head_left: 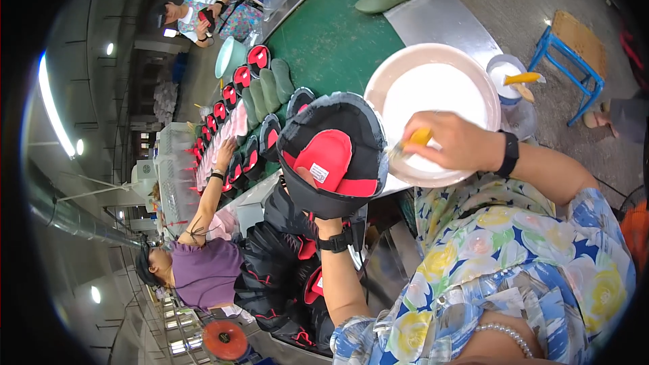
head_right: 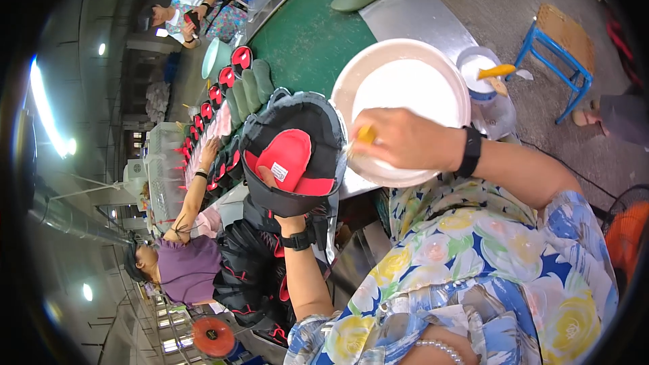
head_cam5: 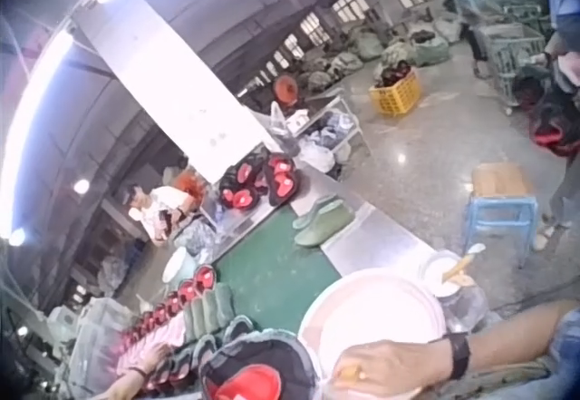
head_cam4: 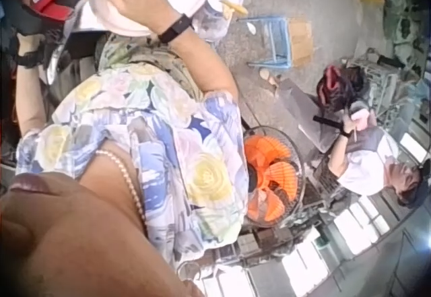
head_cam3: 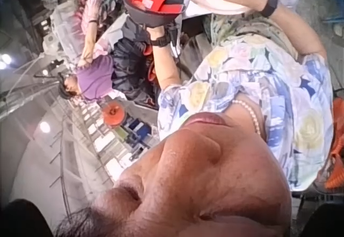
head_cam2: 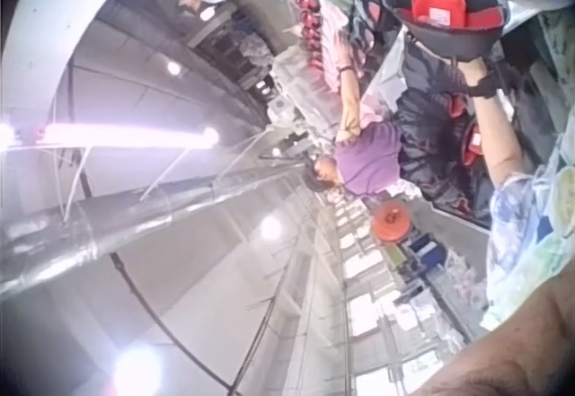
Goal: The recorder is applying adhesive to the inner edges of shoe uppers using a brush at a manufacturing workstation.
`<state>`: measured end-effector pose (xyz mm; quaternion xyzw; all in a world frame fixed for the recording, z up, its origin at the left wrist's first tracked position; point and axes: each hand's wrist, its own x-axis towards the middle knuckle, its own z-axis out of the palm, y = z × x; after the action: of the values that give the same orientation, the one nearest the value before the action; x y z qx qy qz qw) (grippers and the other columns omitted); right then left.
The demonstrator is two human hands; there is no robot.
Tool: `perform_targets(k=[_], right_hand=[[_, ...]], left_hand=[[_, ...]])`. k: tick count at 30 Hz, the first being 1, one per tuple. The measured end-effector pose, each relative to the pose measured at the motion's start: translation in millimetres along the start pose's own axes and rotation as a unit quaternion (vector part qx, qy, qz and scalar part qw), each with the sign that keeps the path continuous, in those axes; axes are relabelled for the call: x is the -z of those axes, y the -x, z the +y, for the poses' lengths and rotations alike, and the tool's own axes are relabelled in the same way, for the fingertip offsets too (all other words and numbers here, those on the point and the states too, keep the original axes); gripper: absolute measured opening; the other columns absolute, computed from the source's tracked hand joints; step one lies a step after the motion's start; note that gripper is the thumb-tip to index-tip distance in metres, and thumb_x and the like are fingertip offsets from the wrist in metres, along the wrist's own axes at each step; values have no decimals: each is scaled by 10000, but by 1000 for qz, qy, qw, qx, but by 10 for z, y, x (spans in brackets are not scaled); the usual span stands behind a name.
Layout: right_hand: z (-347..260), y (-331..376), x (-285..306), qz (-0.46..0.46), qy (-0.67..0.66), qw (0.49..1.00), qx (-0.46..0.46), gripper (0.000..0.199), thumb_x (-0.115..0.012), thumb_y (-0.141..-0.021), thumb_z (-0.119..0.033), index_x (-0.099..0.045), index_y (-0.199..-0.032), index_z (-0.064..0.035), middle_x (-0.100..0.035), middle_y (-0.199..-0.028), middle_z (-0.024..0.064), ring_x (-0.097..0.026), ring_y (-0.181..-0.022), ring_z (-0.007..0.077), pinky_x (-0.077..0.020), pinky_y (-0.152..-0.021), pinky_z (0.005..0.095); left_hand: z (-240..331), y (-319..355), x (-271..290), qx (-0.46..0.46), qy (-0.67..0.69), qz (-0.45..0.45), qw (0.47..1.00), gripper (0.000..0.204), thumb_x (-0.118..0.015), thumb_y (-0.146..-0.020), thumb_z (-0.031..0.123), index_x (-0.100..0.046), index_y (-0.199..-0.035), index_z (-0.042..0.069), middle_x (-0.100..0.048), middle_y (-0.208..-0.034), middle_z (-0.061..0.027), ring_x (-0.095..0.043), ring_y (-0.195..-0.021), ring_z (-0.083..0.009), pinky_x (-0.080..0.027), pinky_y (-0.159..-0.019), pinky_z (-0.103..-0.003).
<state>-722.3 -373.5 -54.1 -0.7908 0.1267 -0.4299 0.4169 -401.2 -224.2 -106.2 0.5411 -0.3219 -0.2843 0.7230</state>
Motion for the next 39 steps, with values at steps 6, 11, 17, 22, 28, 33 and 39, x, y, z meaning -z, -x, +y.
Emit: perform_targets(k=[6, 11, 17, 22, 28, 33, 39], right_hand=[[244, 42, 415, 144, -186, 948, -213, 244, -552, -1053, -233, -571, -1129, -2, -673, -994, 73, -650, -824, 118, -542, -720, 248], [294, 199, 483, 123, -240, 904, -332, 317, -479, -1086, -330, -556, -1136, -26, -672, -1017, 75, -660, -820, 107, -568, -696, 244], [387, 368, 422, 108, -271, 872, -393, 262, -477, -1088, -308, -522, -1127, -52, -681, -996, 90, -660, -810, 124, -557, -691, 243], [387, 352, 444, 59, -274, 863, -421, 248, -497, -1083, -302, -518, -1125, -59, -682, -1022, 105, -656, -836, 124, -548, -705, 246], [468, 314, 544, 74, -223, 882, -408, 234, -599, -1038, -254, -532, -1149, -58, -679, -1030, 84, -637, -833, 118, -527, -744, 250], [477, 264, 507, 7, -197, 893, -404, 231, -619, -1013, -213, -549, -1144, -36, -673, -1021, 74, -642, -827, 108, -529, -734, 233], [543, 141, 327, -58, -147, 920, -358, 251, -663, -975, -205, -586, -1109, -7, -653, -946, 49, -640, -803, 114, -534, -701, 260]], left_hand=[[-122, -288, 165, 8, 52, 99, 994, 398, -579, -1012, 185, -512, -1383, 57, -640, -1275, -89, -657, -1074, -267, -563, -870, -386], [-617, -842, 39, 97, 20, 87, 991, 443, -591, -1001, 135, -469, -1426, 119, -585, -1374, -107, -618, -1184, -316, -563, -934, -498], [-1882, -1880, 24, -49, -26, 73, 996, 709, -588, -900, -76, -290, -1497, 161, -455, -1455, -132, -540, -1267, -329, -581, -875, -536], [-2218, -2113, 693, 21, -531, 73, 844, 798, -687, -906, 198, -214, -1516, -4, -606, -1260, -309, -681, -1063, -431, -633, -781, -431], [-507, -1727, 306, -72, -534, -101, 836, 424, -626, -882, 26, -585, -1302, -15, -653, -1216, -227, -681, -1025, -356, -530, -916, -408], [339, -198, 887, 7, -596, -318, 738, 770, -641, -728, 15, -478, -1475, 112, -450, -1516, -183, -388, -1427, -381, -325, -1184, -468], [-30, 598, 1074, -117, -808, -256, 518, 752, -710, -671, 38, -575, -1374, 268, -447, -1525, -118, -386, -1424, -376, -306, -1105, -616]])
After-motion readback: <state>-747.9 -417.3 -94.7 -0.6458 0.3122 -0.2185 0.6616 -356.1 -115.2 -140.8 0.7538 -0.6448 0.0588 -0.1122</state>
